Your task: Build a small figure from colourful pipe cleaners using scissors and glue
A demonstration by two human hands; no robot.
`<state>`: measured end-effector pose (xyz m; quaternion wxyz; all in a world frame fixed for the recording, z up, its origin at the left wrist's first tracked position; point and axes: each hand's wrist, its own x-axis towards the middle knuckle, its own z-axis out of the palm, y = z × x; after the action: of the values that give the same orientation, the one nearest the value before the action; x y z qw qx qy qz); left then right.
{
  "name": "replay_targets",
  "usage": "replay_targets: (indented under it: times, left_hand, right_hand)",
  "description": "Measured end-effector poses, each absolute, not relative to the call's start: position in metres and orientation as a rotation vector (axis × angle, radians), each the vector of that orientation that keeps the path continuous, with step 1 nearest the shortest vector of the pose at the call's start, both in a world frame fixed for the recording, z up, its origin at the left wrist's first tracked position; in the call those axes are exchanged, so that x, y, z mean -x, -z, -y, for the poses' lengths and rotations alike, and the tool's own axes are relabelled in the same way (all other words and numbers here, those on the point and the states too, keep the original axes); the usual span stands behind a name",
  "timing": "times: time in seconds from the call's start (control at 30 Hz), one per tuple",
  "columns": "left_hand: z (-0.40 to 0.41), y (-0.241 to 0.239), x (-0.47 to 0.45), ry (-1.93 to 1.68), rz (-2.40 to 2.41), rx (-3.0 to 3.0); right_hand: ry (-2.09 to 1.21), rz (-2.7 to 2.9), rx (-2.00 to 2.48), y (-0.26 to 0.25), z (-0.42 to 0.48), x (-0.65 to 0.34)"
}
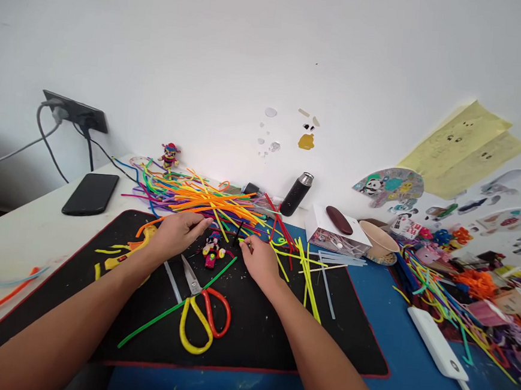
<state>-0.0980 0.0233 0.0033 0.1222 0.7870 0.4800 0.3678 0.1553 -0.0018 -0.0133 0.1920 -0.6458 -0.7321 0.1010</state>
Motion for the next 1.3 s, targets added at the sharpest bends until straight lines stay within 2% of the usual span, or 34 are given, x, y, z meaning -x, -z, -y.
replay_targets:
  times: [0.5,0.77,1.0,1.3]
  left_hand:
    - [-0.023,0.001,0.097,-1.005,-1.437,-2.281]
    - [-0.025,0.003,0.097,-0.889,-1.563,-2.213]
    - [-0.026,0.01,0.094,-0.644,-1.632,-2.194]
    - [-0.024,0.008,0.093,-0.537,-1.647,-2.224]
  right_hand:
    - [-0.316,2.121,1.736,0.024,-0.001,-0.159]
    - [-0.472,1.986,1.643,0.029,0.001,-0.158]
    - [-0.653,1.945,1.512,0.022,-0.007,-0.142]
    - [-0.704,1.795,1.447,0.031,-0.015,-0.147]
